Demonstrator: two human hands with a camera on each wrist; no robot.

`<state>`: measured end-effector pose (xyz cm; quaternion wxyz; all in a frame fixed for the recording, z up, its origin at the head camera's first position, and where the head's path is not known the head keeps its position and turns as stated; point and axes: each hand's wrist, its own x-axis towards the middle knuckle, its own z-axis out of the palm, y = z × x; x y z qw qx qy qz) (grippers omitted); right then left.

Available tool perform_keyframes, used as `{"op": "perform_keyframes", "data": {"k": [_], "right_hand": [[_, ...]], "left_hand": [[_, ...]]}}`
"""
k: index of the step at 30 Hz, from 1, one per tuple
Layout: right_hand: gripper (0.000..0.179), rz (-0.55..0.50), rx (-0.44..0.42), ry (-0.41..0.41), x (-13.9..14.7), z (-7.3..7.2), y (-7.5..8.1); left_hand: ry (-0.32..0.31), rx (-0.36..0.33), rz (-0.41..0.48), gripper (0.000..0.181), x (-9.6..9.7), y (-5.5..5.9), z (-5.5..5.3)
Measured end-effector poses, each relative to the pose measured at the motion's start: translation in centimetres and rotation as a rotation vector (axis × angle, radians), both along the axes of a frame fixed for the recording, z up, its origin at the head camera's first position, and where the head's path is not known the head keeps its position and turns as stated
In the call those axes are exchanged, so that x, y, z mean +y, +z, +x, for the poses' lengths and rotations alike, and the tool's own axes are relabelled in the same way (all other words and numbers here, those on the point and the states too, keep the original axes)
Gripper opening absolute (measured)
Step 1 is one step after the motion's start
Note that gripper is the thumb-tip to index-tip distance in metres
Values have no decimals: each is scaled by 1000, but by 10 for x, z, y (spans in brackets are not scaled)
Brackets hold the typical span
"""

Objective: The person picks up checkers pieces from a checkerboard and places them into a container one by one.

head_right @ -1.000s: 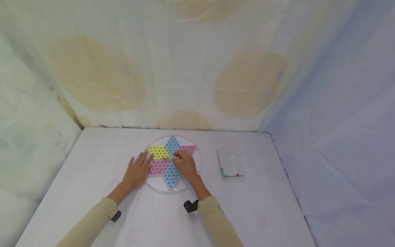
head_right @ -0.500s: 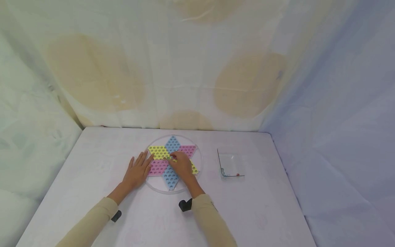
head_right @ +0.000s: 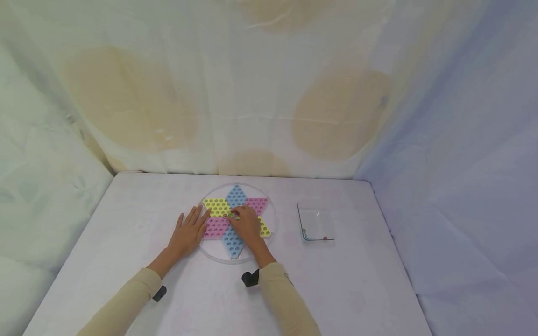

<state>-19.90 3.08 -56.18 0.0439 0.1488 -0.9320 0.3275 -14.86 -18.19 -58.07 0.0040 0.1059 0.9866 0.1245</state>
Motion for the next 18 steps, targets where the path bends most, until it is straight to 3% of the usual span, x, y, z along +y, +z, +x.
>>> {"op": "perform_keyframes", "data": {"k": [18], "right_hand": [[20,-14,-3,-7,-1,2,1]], "left_hand": [[-3,8,-20,55,-1,-3,-1]]}}
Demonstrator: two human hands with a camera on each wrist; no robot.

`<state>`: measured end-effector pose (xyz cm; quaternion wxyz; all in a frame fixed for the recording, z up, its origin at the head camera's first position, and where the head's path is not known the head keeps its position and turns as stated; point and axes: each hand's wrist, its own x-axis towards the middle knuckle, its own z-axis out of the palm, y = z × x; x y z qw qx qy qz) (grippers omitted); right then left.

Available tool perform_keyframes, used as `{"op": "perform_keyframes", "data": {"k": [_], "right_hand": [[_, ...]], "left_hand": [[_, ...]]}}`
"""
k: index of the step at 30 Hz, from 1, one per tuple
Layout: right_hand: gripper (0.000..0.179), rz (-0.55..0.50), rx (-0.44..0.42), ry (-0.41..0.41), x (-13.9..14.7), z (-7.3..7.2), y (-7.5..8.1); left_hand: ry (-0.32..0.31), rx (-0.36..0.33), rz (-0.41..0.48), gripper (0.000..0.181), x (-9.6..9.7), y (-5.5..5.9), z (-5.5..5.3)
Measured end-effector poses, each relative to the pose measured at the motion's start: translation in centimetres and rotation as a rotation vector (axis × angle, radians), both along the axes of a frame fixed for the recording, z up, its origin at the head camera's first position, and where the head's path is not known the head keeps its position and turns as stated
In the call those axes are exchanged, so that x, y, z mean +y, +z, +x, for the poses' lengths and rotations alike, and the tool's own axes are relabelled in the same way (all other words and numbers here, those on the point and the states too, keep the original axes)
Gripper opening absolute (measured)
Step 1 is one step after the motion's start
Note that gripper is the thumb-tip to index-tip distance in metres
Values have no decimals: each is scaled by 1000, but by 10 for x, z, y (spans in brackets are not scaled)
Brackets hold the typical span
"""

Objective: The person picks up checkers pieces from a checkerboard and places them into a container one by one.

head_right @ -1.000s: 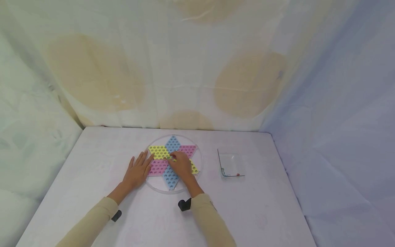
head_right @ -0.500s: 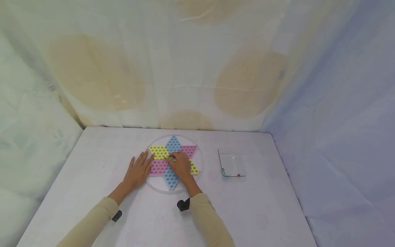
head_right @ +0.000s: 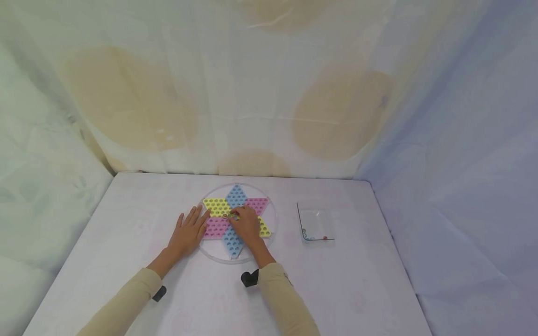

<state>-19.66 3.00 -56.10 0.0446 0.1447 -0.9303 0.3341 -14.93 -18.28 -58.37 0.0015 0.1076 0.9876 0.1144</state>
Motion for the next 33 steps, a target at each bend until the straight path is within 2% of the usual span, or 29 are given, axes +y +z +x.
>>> {"op": "perform_keyframes", "data": {"k": [8,16,26,33], "right_hand": [[21,-16,-53,-3,1,-2,2],[19,-141,-125,4,8,-4,3],[17,-276,-51,43,27,-9,12],[19,-284,-63,-9,44,-12,21]], "left_hand": [[-2,3,9,55,0,-1,-1],[5,-13,24,54,0,0,-1],[-1,-7,14,55,2,1,-2],[-1,-7,12,55,1,1,-3]]}}
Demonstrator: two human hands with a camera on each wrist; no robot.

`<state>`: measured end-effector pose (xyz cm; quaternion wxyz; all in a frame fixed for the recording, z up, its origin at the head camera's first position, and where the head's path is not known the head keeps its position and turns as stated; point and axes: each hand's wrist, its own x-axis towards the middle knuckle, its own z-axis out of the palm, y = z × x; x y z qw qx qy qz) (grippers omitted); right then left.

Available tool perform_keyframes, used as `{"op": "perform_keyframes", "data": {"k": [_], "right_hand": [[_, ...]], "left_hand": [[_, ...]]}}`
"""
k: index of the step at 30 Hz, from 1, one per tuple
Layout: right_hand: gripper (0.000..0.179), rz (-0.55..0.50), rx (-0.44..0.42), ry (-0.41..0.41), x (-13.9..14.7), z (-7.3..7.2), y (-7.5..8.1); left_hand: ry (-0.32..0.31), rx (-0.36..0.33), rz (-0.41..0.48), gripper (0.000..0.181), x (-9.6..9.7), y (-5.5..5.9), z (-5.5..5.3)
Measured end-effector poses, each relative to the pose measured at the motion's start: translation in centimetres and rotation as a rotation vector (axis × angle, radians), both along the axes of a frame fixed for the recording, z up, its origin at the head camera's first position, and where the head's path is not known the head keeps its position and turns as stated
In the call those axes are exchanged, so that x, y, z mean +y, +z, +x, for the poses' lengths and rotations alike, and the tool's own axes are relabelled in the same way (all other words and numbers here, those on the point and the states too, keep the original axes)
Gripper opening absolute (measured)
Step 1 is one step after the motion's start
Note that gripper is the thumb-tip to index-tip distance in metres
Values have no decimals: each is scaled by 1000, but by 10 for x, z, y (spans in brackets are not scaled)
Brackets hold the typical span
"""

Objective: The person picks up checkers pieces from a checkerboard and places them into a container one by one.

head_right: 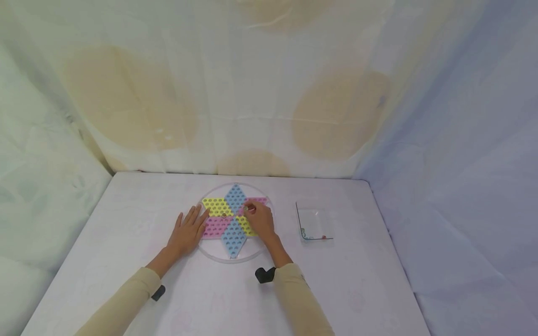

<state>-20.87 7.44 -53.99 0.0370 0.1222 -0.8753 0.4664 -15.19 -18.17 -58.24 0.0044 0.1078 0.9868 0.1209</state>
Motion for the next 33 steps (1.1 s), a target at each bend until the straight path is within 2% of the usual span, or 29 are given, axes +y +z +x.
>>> {"op": "perform_keyframes", "data": {"k": [16,33], "right_hand": [[20,6,55,-89,49,-3,15],[22,32,28,-163,107,-2,28]], "left_hand": [[12,6,12,54,-2,1,2],[13,6,22,54,-3,0,2]]}}
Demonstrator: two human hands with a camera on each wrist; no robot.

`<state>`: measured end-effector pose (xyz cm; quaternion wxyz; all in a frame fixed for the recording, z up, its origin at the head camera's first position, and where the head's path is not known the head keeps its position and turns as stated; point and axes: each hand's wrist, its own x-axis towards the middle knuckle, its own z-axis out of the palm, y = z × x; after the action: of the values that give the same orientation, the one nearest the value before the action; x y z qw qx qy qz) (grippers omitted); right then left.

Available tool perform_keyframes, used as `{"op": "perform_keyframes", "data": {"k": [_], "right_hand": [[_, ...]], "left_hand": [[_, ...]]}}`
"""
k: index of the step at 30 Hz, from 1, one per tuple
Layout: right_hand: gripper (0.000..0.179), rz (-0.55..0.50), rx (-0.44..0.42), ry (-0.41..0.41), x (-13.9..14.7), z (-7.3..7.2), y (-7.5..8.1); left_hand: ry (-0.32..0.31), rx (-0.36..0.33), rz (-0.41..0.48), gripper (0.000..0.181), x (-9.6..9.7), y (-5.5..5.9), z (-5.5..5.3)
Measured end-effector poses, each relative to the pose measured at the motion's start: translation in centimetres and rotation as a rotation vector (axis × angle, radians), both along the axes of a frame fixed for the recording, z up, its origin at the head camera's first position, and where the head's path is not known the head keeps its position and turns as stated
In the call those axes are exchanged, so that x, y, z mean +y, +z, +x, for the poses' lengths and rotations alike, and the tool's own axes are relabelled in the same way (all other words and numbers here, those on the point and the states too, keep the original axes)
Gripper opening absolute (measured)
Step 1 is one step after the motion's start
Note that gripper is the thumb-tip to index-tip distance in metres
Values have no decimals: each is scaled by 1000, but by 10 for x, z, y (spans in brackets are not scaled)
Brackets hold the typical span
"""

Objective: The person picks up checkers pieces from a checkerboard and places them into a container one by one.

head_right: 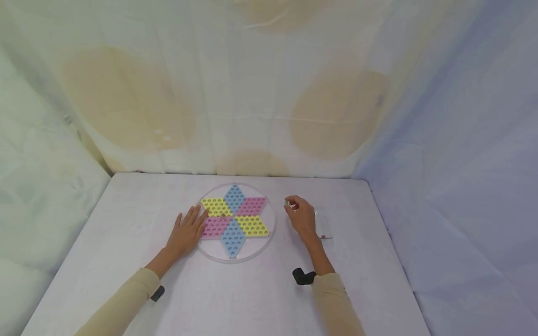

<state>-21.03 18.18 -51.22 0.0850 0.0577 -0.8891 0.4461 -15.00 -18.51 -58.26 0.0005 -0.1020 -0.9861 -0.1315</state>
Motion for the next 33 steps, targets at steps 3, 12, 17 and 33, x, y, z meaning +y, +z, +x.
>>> {"op": "perform_keyframes", "data": {"k": [3,12,17,33], "right_hand": [[22,12,17,1,10,0,-3],[22,53,1,-16,30,3,-7],[23,75,-37,-43,37,6,-8],[23,222,-177,-36,49,6,-19]], "left_hand": [[0,7,-2,54,0,-1,0],[0,8,-7,55,0,-1,0],[3,5,-2,55,-1,-3,-1],[-5,20,-1,54,-1,-4,-1]]}}
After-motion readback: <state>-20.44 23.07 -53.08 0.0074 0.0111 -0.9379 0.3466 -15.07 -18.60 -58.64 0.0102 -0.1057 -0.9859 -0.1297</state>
